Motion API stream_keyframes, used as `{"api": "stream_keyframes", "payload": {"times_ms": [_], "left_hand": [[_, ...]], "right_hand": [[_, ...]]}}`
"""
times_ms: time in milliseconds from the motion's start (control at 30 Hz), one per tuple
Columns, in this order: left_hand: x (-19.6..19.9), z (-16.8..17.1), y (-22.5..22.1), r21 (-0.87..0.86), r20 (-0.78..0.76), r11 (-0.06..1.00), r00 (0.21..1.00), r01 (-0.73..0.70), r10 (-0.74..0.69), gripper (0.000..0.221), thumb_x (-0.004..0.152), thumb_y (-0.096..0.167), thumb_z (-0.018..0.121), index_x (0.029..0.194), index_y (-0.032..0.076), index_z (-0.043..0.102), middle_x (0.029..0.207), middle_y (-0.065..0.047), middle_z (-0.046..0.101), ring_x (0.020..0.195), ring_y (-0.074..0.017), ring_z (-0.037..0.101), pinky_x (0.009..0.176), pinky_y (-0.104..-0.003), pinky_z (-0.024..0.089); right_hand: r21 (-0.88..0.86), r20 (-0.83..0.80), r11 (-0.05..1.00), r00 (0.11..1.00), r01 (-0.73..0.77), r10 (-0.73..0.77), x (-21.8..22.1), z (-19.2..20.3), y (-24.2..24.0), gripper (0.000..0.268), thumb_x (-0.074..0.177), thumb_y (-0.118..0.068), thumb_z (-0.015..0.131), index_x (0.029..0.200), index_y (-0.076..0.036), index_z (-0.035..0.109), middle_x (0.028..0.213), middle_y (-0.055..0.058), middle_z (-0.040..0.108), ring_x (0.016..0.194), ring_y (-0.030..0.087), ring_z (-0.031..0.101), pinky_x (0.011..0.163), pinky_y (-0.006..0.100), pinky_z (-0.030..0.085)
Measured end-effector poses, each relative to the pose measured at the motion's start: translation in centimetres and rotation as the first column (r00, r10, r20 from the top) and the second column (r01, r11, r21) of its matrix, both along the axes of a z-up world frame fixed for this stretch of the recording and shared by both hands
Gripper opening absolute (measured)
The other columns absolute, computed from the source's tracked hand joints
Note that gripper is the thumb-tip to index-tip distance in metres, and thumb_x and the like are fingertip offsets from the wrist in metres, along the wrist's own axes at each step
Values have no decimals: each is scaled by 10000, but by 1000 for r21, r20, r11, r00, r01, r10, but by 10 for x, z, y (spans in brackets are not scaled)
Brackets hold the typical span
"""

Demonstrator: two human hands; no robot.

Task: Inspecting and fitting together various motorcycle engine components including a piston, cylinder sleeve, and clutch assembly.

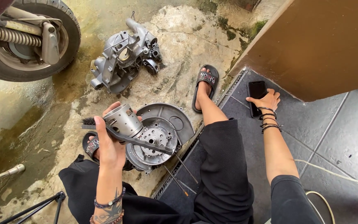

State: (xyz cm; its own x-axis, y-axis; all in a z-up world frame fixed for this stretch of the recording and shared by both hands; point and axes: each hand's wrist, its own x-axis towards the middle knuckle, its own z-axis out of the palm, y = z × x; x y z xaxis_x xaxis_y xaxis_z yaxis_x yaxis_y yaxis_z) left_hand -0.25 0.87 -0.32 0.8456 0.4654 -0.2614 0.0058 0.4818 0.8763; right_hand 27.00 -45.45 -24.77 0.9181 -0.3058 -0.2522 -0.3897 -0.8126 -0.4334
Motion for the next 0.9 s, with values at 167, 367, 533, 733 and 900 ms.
{"api": "stream_keyframes", "payload": {"times_ms": [167, 367, 533, 733, 900], "left_hand": [[0, 3, 0, -2, 6, 1000, 1000, -11, 11, 734, 957, 667, 316, 1409, 107, 460, 1184, -312, 661, 1054, -415, 708, 877, -500, 590], [-1, 1, 0, 41, 21, 999, 1000, -9, 9, 710, 963, 648, 343, 1418, 116, 456, 1205, -316, 656, 1068, -413, 703, 896, -500, 584], [1, 5, -1, 64, 38, 998, 999, -16, 13, 715, 959, 657, 331, 1429, 131, 447, 1230, -310, 650, 1095, -403, 696, 909, -498, 584], [1, 7, 3, 115, -8, 975, 981, -192, 194, 670, 858, 664, 539, 1341, 201, 524, 1070, -8, 653, 875, -124, 619, 727, -280, 522], [5, -25, 15, 469, 141, 829, 952, -306, 272, 484, 1082, 478, 428, 1422, 134, 453, 1203, -137, 637, 1078, -171, 582, 964, -315, 508]], "right_hand": [[-41, -22, 999, 1000, -4, 3, 1, 4, 6, 1148, 524, -511, 993, 1417, -37, 447, 1396, 226, 378, 1330, 497, 400, 1011, 715, 415], [-69, 156, 912, 899, -404, 410, -2, 56, 83, 1000, 703, -584, 886, 1430, -37, 470, 1323, 243, 515, 1233, 481, 539, 934, 693, 465], [300, 384, 308, 410, -903, 827, -95, 268, 211, 720, 887, -398, 780, 1408, 42, 551, 1306, 307, 635, 1231, 502, 589, 1016, 612, 462], [-116, 358, -21, -61, -993, 932, -187, 330, 302, 842, 934, -614, 576, 1527, -56, 362, 1488, 184, 537, 1345, 338, 536, 1099, 512, 428], [-224, 638, 277, 75, -934, 767, -209, 228, 354, 343, 895, -353, 722, 1126, -174, 542, 984, -40, 515, 1030, 221, 579, 801, 324, 544]]}}
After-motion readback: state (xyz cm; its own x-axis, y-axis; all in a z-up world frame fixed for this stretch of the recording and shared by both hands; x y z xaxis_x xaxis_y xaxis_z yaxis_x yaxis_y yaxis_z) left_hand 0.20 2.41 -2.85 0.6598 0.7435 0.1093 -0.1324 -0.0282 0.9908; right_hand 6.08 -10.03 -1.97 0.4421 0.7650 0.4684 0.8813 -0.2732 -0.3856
